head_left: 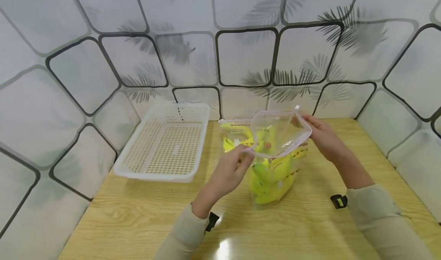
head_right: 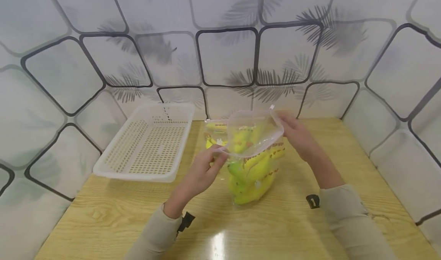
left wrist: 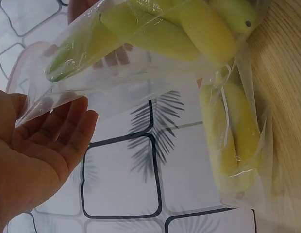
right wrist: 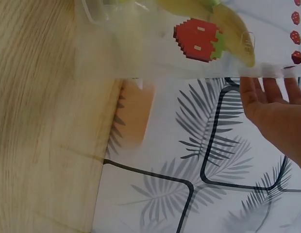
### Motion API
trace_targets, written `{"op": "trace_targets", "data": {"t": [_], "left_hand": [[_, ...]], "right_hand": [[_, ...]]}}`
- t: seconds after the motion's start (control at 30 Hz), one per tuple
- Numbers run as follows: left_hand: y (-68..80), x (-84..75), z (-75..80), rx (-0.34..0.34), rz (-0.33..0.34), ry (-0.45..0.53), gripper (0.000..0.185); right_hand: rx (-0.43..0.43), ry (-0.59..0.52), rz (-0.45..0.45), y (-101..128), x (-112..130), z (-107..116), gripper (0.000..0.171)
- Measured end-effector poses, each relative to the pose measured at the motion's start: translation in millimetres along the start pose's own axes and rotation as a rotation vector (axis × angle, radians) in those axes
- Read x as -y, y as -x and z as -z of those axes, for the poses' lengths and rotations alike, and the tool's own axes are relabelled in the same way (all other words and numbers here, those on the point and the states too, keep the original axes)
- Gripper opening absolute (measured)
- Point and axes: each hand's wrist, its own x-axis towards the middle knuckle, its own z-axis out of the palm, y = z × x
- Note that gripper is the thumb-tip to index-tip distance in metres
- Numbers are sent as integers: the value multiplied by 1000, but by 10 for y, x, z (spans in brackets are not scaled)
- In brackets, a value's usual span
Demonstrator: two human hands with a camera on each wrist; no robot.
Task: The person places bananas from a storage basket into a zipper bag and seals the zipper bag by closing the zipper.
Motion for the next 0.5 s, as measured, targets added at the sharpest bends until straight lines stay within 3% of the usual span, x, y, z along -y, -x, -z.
{"op": "trace_targets", "data": {"t": [0.13,0.27,0.37,0.5], "left_hand": [[14,50,15,-45,22,60,28],[22,92,54,-166,52,118,25],[16,127,88,-252,76,199,25],[-30,175,111,-314,83,291,28]], "right_hand": [[-42,-96,54,38,-68,-49,21],[-183,-312,97,83,-175,-82,19],[-359,-460,133,104,-270,-133,17],[-632,-331,222,122,-358,-289,18]]}}
